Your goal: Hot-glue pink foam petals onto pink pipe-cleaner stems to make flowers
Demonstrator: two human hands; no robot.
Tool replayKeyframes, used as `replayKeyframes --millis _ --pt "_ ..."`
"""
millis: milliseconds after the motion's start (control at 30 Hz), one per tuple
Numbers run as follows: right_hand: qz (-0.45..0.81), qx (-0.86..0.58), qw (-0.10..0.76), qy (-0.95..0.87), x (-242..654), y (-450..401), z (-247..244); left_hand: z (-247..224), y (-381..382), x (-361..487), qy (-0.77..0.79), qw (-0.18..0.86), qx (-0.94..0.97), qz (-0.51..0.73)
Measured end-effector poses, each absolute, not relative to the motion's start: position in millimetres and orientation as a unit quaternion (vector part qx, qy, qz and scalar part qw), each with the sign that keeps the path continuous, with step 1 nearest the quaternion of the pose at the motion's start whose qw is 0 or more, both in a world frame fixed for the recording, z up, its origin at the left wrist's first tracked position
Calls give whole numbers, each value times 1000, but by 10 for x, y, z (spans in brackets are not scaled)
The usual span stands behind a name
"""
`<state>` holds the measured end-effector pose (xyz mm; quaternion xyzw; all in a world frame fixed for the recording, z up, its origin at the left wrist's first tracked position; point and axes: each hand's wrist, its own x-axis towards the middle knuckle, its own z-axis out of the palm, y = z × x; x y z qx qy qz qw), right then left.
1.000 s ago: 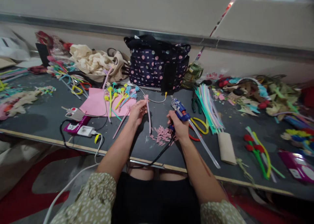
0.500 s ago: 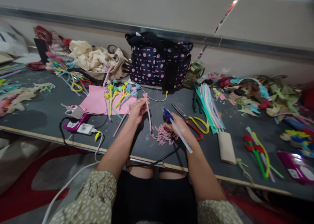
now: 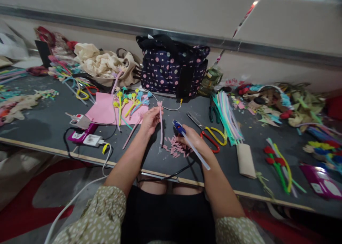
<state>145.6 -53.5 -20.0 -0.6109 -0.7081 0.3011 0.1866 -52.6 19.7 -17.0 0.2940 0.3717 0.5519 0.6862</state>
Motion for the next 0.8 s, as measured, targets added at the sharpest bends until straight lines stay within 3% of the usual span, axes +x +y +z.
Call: replayKeyframes --millis 233,367,500,800 --pt "340 -576 429 -608 1472 -514 -188 -177 158 -504 354 748 323 459" --pt "339 -587 520 -519 1430 -540 -128 -191 118 -462 362 778 354 371" --pt "335 -568 557 -505 1412 -561 -82 -206 85 -428 366 795 370 310" --pt "317 -551 544 -548 1401 -596 -22 -141 12 -402 352 800 413 255"
